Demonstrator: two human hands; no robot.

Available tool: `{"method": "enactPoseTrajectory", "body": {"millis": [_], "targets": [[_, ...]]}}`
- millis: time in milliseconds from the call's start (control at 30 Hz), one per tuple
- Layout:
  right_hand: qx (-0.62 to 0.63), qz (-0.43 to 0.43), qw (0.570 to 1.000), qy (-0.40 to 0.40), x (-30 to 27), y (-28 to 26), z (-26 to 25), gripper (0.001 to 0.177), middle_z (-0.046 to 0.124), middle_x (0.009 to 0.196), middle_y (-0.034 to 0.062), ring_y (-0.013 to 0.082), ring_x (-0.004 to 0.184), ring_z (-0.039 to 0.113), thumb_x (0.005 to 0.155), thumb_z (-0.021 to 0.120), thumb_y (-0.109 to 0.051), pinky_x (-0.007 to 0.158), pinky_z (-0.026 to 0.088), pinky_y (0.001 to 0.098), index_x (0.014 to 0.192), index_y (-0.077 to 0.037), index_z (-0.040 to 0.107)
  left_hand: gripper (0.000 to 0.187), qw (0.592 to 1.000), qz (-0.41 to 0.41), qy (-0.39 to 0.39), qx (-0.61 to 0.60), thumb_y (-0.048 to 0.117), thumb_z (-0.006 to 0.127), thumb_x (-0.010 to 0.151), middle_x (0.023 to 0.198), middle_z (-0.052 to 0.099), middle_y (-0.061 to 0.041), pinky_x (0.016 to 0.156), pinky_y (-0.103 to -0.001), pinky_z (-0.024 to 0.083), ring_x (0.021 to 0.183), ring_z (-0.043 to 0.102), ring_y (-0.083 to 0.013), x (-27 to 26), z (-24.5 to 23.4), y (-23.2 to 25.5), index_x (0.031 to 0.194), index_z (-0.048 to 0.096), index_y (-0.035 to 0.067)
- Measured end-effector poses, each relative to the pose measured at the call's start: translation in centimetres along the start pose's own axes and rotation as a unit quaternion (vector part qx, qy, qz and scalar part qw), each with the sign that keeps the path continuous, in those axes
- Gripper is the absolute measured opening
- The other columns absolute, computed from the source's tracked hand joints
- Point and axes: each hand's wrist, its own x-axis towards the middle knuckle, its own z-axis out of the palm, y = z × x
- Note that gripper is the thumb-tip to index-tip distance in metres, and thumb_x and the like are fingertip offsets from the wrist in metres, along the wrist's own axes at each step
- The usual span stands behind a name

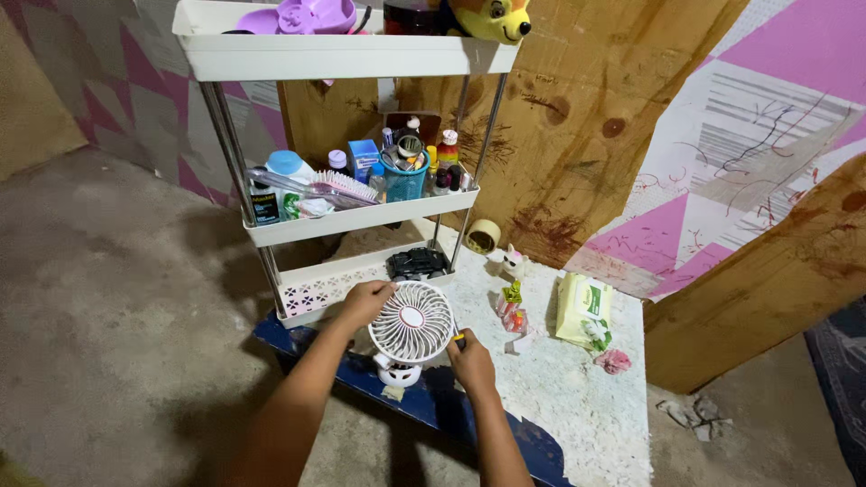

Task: The person uses a screwdriver to unscrew the front grille of a small white fan. They remove the grille, inspect the fan blades, and then reattach the grille, securing it with the screwdriver. The task involves disassembling and reassembling the fan's front cover.

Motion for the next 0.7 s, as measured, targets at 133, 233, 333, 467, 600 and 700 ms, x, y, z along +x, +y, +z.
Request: {"method": "enactPoseTrajectory", "body": {"millis": [133, 233, 333, 467, 600, 700], "targets": [[0.041, 0.0, 0.999, -0.001, 0.4, 0.1, -0.7, 0.041, 0.073, 0.083, 0.0191, 0.035, 0.077, 0.072, 0.089, 0.068, -0.042, 0.071, 0.054, 0.0452, 0.109, -0.007, 0.069, 0.044, 0.999, -0.032, 0.014, 0.005, 0.046, 0.067, 0.094, 0.094, 0.081, -0.012, 0.076, -0.035, 0.058, 0.082, 0.076, -0.0198, -0.2, 0.0, 0.3, 0.11, 0.08, 0.007], [0.114, 0.015, 0.992, -0.043, 0.4, 0.0, -2.0, 0.037, 0.068, 0.074, 0.0147, 0.0269, 0.065, 0.065, 0.09, 0.068, -0.035, 0.063, 0.052, 0.0416, 0.109, -0.003, 0.067, 0.058, 0.987, -0.112, -0.048, -0.109, 0.048, 0.076, 0.089, 0.102, 0.081, -0.011, 0.078, -0.033, 0.06, 0.087, 0.077, -0.0189, -0.5, -0.4, 1.6, 0.125, 0.071, 0.003], [0.17, 0.006, 0.981, -0.099, 0.5, -0.4, -3.1, 0.034, 0.064, 0.073, 0.009, 0.0192, 0.061, 0.06, 0.093, 0.065, -0.032, 0.06, 0.051, 0.0376, 0.114, -0.005, 0.064, 0.071, 0.946, -0.199, -0.189, -0.171, 0.041, 0.077, 0.08, 0.111, 0.078, -0.01, 0.073, -0.037, 0.062, 0.09, 0.076, -0.0168, -2.9, -1.2, 4.7, 0.14, 0.06, 0.007], [0.196, 0.017, 0.971, -0.136, -0.1, -1.5, -4.4, 0.038, 0.063, 0.078, 0.0073, 0.016, 0.064, 0.058, 0.095, 0.061, -0.033, 0.062, 0.051, 0.0351, 0.126, -0.011, 0.062, 0.09, 0.959, -0.181, -0.16, -0.151, 0.029, 0.088, 0.077, 0.124, 0.074, -0.016, 0.08, -0.036, 0.064, 0.101, 0.076, -0.0207, -4.5, -1.7, 7.7, 0.15, 0.042, 0.003], [0.077, -0.001, 0.993, -0.089, -0.9, -2.3, -6.5, 0.042, 0.074, 0.089, 0.0146, 0.0247, 0.076, 0.068, 0.09, 0.07, -0.034, 0.071, 0.055, 0.0383, 0.123, -0.008, 0.062, 0.1, 0.966, -0.177, -0.15, -0.113, 0.025, 0.089, 0.071, 0.128, 0.07, -0.014, 0.083, -0.038, 0.063, 0.107, 0.073, -0.0218, -5.8, -2.0, 8.8, 0.155, 0.037, 0.011], [0.0, -0.059, 0.996, -0.07, -1.0, -2.2, -8.4, 0.043, 0.076, 0.1, 0.018, 0.0308, 0.09, 0.073, 0.089, 0.073, -0.039, 0.081, 0.056, 0.0397, 0.122, -0.012, 0.067, 0.103, 0.969, -0.139, -0.148, -0.14, 0.022, 0.09, 0.068, 0.129, 0.069, -0.013, 0.085, -0.038, 0.064, 0.109, 0.072, -0.0219, -6.3, -1.7, 8.1, 0.155, 0.035, 0.011]]}}
